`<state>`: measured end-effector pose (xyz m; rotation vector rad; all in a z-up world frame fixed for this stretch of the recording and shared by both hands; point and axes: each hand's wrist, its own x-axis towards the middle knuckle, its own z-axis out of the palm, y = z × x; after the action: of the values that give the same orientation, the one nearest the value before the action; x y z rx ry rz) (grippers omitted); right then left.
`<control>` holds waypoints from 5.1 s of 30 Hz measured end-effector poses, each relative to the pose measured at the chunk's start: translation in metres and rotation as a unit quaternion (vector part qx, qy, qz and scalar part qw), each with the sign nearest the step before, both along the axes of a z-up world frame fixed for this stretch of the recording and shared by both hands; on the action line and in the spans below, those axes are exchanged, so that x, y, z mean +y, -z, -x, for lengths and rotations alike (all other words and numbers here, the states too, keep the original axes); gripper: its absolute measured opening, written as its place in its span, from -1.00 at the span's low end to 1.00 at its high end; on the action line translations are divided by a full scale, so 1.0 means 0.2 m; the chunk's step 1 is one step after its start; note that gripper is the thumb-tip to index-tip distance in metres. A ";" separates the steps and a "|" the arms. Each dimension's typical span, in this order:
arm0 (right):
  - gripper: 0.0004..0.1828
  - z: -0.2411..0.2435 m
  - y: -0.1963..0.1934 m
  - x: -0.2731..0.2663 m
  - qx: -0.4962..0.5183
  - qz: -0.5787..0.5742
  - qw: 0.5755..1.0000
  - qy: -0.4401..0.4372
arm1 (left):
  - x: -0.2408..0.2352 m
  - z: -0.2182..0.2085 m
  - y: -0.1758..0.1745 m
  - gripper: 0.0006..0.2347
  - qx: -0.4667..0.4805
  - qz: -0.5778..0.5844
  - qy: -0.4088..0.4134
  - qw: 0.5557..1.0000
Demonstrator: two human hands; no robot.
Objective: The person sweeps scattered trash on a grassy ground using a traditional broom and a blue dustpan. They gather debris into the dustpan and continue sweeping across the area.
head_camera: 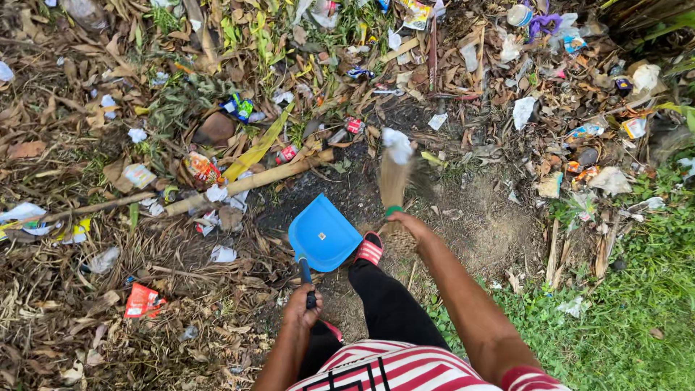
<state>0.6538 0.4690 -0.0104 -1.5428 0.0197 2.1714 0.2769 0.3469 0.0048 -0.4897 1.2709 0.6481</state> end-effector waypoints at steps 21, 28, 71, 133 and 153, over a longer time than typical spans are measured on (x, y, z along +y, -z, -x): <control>-0.58 -0.06 -0.12 0.43 -0.045 0.055 0.995 -0.072 | 0.96 -0.05 0.04 -0.93 -0.062 -0.101 -0.043 0.992; -0.64 0.62 -0.14 0.98 0.089 -0.043 0.986 -0.132 | 1.17 0.44 -0.01 -0.91 -0.034 -0.141 -0.112 0.983; -0.15 0.75 -0.76 2.04 0.011 -0.275 0.953 -0.129 | 1.70 0.33 0.03 -0.91 -0.002 -0.069 0.033 0.997; 0.05 -0.31 -1.14 0.73 -0.170 -0.069 0.950 -0.254 | 1.92 0.29 -0.07 -0.92 0.031 -0.140 -0.056 0.988; -0.54 -1.55 -0.26 0.93 -0.200 0.145 0.963 0.109 | 2.45 -1.11 0.08 -0.89 -0.003 -0.097 0.191 0.977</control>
<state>0.9637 0.6554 0.0417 -2.0145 0.3733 1.7117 0.4982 0.8366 -0.0120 -0.0798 1.2375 0.4386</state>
